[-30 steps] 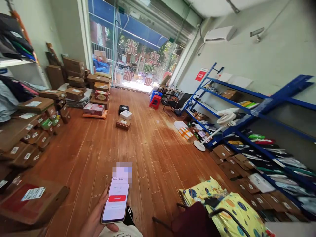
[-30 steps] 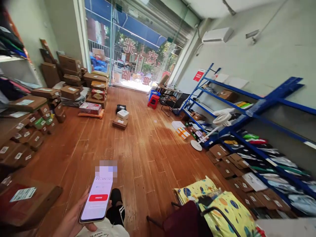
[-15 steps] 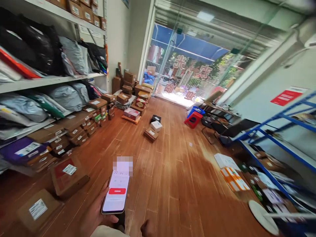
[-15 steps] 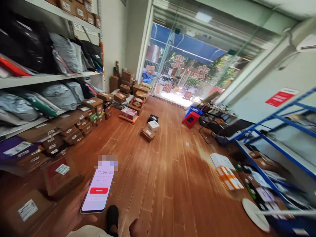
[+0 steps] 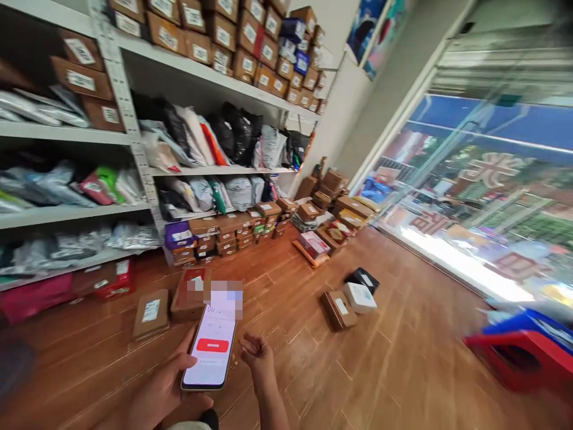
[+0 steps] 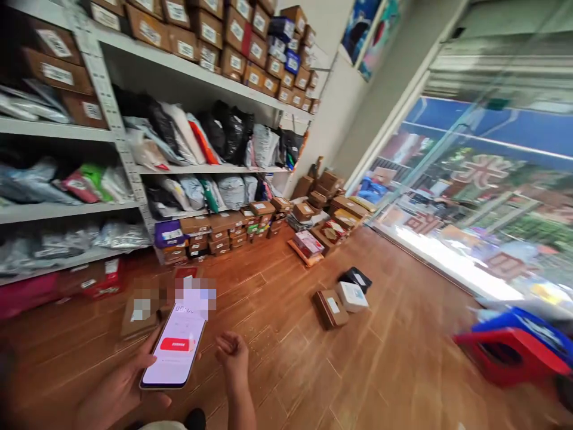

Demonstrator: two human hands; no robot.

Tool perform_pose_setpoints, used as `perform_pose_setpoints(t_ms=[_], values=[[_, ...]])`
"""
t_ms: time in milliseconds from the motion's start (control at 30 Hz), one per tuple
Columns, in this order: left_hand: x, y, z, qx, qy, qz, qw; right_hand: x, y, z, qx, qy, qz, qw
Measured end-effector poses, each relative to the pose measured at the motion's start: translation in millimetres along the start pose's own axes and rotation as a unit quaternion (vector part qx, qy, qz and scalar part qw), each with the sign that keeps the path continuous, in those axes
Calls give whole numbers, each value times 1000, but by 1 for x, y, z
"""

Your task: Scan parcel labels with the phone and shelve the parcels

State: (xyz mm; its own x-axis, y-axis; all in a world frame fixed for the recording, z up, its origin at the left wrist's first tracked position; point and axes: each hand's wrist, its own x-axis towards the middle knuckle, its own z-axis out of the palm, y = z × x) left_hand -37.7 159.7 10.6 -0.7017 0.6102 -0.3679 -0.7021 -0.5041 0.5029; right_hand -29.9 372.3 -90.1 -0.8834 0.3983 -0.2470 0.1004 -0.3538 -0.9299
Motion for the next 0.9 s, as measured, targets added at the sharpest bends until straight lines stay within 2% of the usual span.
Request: perform_pose_setpoints(t_ms=[100, 233, 367, 467, 667, 800, 900], values=[[-20, 5, 4, 25, 24, 44, 998, 2, -23, 45, 17, -86, 16, 996], [-43, 14, 0, 53, 50, 81, 994, -21, -46, 100, 51, -186, 15, 981], [-59, 26, -10, 60, 92, 118, 987, -56, -58, 137, 51, -255, 17, 965], [-70, 40, -23, 49, 105, 124, 985, -77, -57, 159, 29, -288, 14, 957], [-102, 84, -70, 53, 67, 122, 989, -106, -28, 221, 9, -280, -32, 960], [-132, 123, -117, 51, 6, 127, 991, -125, 4, 282, -4, -221, -37, 974], [-155, 147, -153, 67, 15, 125, 990, -138, 29, 329, 17, -195, -44, 980]])
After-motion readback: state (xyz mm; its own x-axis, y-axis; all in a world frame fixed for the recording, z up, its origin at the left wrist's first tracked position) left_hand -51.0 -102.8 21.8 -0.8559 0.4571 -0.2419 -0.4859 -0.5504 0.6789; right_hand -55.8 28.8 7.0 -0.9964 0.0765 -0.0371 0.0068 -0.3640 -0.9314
